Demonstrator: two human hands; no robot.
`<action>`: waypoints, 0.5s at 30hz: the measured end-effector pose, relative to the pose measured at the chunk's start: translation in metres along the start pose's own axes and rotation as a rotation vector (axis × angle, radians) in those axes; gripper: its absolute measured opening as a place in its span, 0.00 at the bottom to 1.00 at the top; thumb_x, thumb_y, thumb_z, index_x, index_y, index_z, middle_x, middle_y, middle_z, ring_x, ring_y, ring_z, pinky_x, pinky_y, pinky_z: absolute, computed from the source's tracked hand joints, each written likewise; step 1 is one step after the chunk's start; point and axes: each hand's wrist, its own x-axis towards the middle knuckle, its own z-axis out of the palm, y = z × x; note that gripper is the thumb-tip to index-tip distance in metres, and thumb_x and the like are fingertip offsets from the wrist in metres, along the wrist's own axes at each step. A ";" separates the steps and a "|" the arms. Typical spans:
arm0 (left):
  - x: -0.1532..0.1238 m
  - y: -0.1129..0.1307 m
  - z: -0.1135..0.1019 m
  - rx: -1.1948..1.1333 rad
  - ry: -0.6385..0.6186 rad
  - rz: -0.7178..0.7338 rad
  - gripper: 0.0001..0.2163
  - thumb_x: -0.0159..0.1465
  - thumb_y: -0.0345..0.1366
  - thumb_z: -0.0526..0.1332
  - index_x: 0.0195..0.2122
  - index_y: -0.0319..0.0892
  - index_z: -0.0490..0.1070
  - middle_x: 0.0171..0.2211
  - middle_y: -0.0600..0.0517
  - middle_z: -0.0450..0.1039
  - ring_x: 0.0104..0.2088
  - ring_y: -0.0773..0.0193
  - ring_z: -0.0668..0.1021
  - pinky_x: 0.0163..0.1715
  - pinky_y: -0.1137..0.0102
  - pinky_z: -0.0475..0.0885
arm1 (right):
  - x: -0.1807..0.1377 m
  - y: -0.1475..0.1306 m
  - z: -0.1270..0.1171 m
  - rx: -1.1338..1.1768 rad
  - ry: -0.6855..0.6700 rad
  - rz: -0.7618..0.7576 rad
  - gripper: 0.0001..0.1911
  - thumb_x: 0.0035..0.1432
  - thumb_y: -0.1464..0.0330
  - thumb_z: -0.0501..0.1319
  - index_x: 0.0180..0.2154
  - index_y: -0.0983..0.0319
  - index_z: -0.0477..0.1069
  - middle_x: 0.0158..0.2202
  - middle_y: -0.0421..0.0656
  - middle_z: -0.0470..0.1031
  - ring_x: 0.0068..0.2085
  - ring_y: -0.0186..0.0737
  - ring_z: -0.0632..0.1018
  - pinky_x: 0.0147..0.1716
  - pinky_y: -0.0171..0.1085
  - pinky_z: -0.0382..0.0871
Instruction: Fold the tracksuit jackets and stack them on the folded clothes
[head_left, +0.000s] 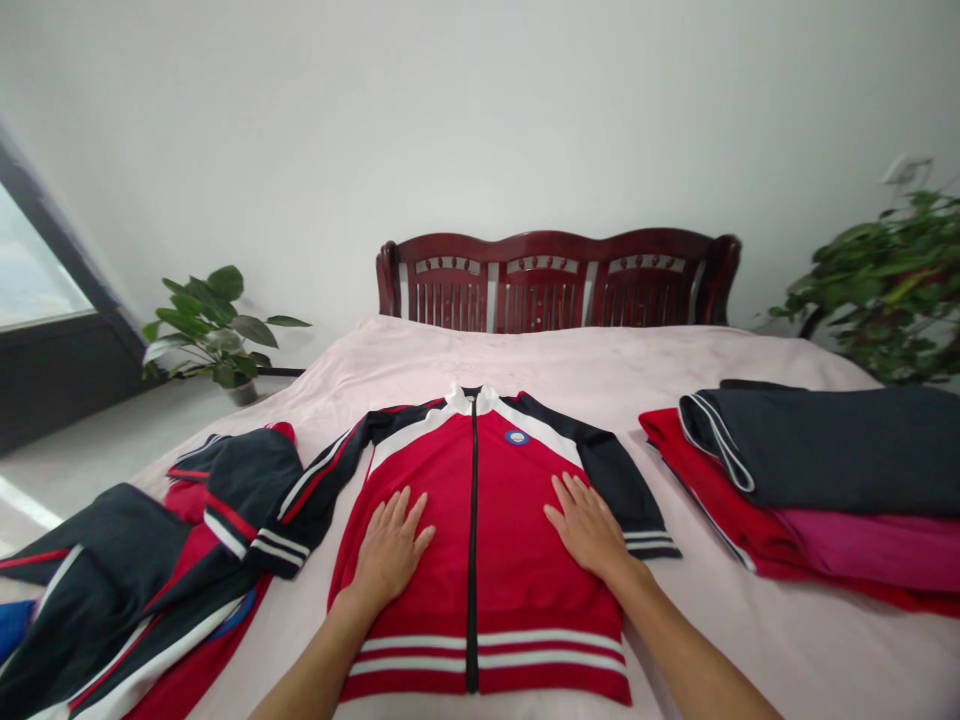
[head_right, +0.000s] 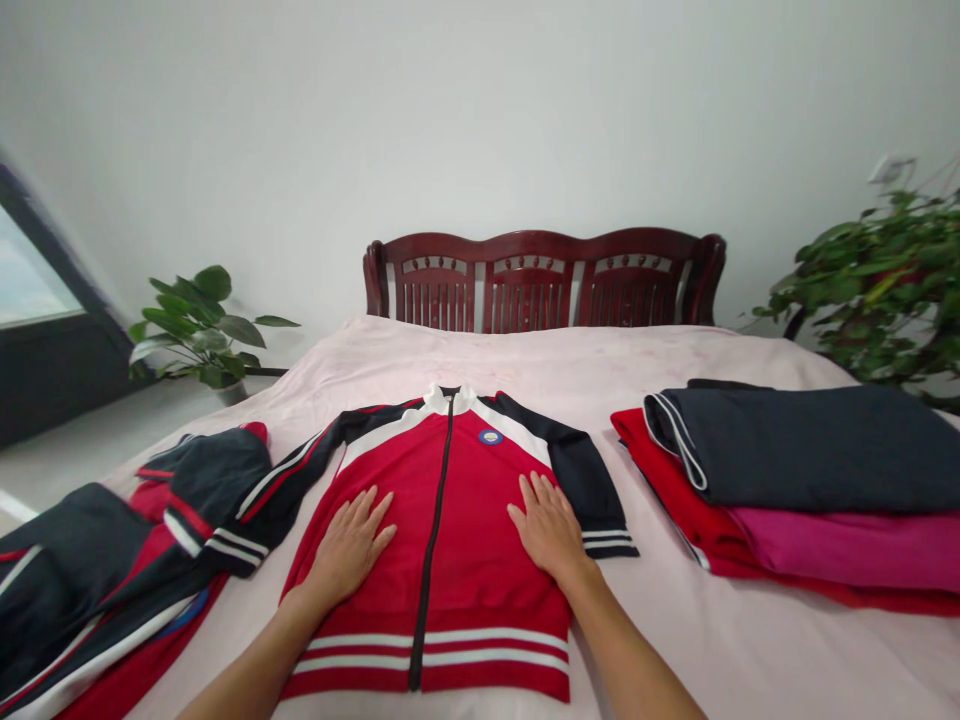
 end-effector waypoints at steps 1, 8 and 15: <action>-0.001 -0.002 0.000 0.004 -0.003 0.005 0.24 0.68 0.46 0.54 0.64 0.45 0.63 0.64 0.40 0.61 0.64 0.48 0.65 0.62 0.53 0.60 | -0.001 0.002 0.000 -0.009 0.000 0.003 0.33 0.67 0.54 0.46 0.66 0.66 0.55 0.68 0.53 0.54 0.68 0.49 0.56 0.65 0.48 0.47; -0.041 -0.016 -0.013 0.003 -0.025 0.065 0.26 0.67 0.47 0.55 0.66 0.50 0.59 0.65 0.43 0.60 0.65 0.48 0.63 0.61 0.51 0.62 | -0.003 0.003 -0.014 -0.038 -0.054 0.019 0.29 0.67 0.63 0.45 0.67 0.64 0.54 0.69 0.48 0.53 0.68 0.47 0.55 0.64 0.53 0.48; -0.074 -0.010 -0.029 -0.070 -0.062 0.019 0.25 0.66 0.41 0.55 0.66 0.55 0.58 0.67 0.49 0.57 0.66 0.47 0.60 0.60 0.47 0.62 | 0.003 -0.047 -0.034 0.003 -0.040 0.058 0.29 0.65 0.64 0.47 0.65 0.66 0.57 0.67 0.51 0.57 0.68 0.54 0.54 0.64 0.54 0.45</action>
